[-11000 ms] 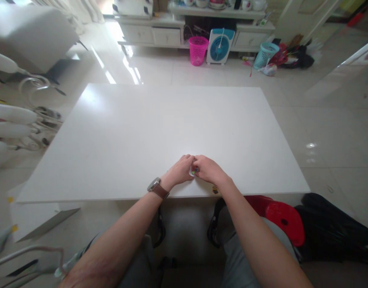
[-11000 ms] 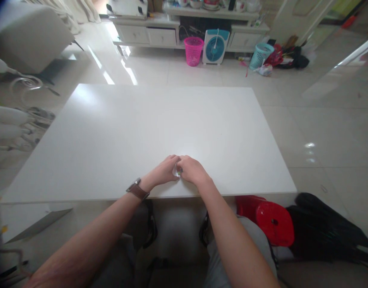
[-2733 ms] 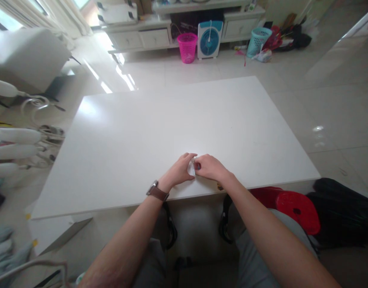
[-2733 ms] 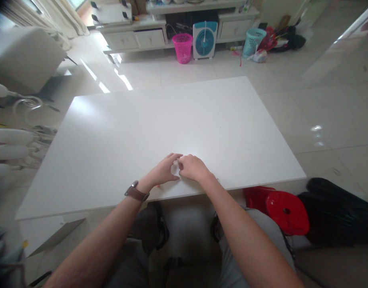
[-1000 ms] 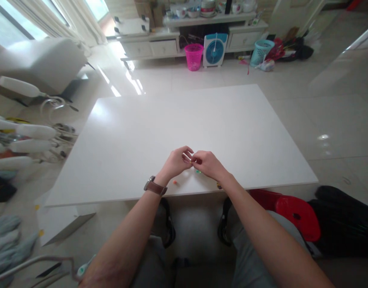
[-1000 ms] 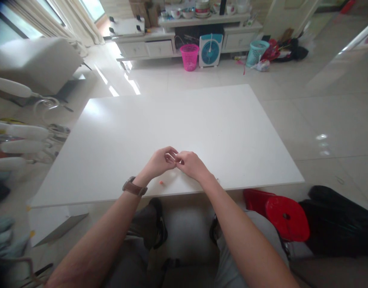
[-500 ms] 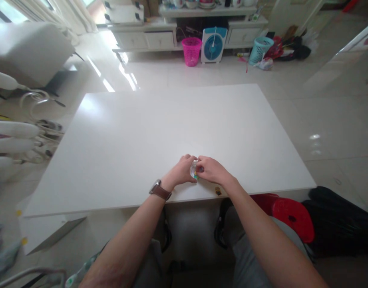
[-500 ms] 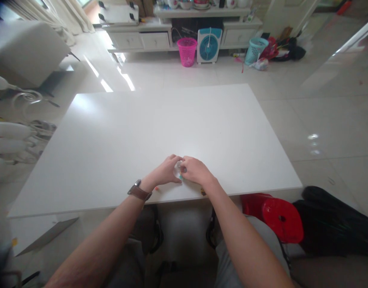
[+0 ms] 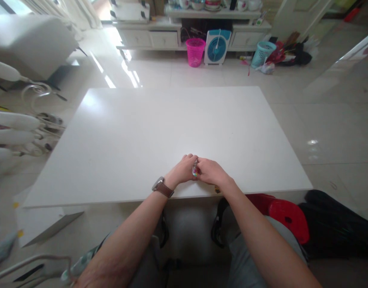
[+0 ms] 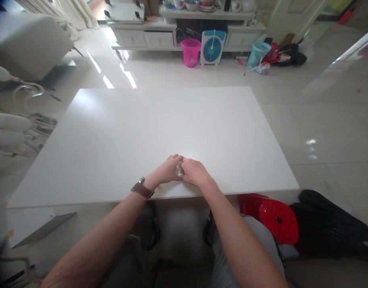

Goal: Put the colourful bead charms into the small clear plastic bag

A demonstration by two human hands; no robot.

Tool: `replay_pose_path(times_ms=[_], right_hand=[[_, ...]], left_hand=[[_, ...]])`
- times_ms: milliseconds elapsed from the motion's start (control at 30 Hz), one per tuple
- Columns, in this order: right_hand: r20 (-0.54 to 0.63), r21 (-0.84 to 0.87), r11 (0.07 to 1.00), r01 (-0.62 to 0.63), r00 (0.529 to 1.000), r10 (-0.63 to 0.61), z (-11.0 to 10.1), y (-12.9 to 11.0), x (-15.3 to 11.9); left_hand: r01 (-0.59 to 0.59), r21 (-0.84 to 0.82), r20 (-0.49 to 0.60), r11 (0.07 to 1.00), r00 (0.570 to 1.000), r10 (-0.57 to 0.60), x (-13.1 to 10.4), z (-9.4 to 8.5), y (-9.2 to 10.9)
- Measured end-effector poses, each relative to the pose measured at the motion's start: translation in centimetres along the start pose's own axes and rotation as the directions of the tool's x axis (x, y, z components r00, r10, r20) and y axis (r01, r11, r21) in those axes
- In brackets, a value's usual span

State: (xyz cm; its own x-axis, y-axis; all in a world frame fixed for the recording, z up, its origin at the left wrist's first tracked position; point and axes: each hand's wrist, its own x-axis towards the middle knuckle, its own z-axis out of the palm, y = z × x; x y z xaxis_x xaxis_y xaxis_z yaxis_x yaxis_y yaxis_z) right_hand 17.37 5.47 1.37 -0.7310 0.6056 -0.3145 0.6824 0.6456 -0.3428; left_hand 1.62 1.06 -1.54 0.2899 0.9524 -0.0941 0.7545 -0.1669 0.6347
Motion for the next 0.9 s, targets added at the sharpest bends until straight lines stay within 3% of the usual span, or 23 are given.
replay_pose_path(times_ms=[900], right_hand=[[-0.035,-0.004,0.998,-0.059,0.998,0.059,-0.23,-0.31,0.13]], left_hand=[[-0.011,0.009,0.023,1.0,1.0,0.011,0.08,-0.26,-0.01]])
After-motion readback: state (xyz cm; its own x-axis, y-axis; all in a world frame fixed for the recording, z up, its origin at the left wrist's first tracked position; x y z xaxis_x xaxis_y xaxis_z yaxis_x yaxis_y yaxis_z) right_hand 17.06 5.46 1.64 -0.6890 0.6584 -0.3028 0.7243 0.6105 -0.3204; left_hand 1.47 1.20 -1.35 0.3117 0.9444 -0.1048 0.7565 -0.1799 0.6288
